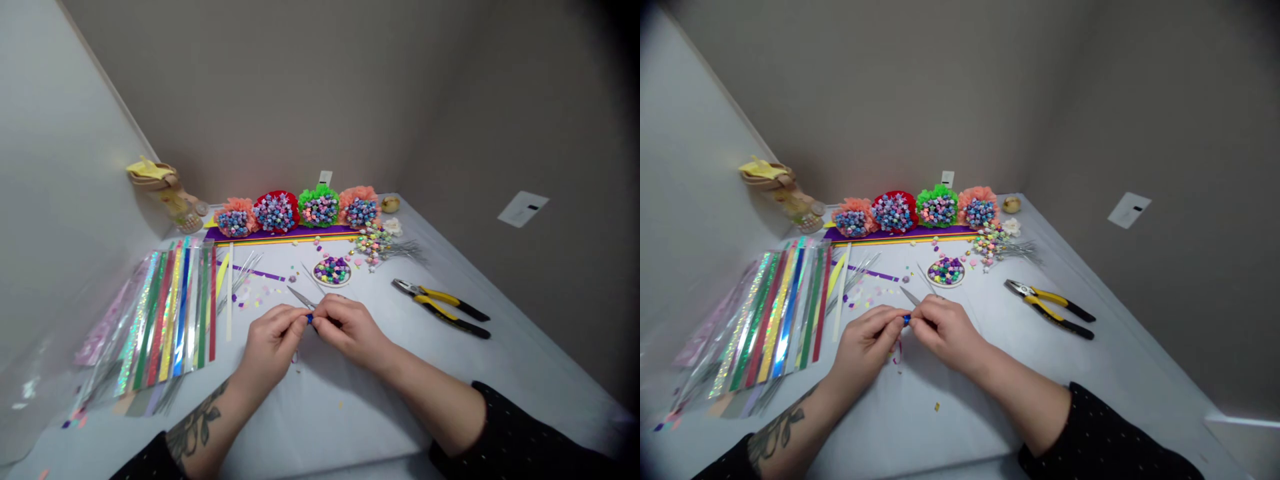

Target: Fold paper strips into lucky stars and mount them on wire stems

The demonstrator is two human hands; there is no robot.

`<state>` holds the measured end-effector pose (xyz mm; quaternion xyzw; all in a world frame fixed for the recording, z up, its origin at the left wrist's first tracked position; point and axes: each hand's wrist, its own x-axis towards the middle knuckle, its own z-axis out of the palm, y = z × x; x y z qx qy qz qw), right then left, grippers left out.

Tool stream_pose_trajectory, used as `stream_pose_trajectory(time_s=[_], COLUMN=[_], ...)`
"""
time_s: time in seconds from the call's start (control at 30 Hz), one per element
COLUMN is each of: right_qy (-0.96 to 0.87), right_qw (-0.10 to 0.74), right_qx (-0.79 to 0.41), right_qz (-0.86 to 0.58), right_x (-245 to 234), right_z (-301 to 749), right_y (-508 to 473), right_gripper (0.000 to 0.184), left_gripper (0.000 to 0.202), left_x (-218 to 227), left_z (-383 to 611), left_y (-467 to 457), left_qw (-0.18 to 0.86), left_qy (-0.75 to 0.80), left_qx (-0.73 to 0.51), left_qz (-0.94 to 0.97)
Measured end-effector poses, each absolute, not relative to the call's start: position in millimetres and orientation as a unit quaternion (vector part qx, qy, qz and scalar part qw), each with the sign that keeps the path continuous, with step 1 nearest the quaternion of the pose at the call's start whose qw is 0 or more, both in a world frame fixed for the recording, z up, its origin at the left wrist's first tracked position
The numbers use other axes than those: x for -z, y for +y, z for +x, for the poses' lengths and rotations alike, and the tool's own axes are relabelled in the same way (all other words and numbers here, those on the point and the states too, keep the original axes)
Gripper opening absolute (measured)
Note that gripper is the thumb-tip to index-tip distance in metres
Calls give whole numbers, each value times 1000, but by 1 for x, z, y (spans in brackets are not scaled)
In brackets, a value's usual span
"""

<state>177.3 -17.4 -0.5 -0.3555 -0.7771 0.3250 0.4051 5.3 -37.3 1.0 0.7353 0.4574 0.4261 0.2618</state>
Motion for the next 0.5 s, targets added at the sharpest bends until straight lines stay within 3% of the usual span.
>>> stream_pose_trajectory(time_s=[0.37,0.5], right_qy=[-761,-713], right_qw=[427,424], right_qx=[-273,-372], right_qz=[-405,-415], right_x=[7,1], right_z=[168,170], right_y=[-21,-20], right_gripper=[16,15], left_gripper=[20,20], left_x=[-1,0], left_z=[12,8], left_y=[-38,-37], left_qw=[236,250], left_qy=[464,455], left_qx=[-436,-433], left_qz=[734,737])
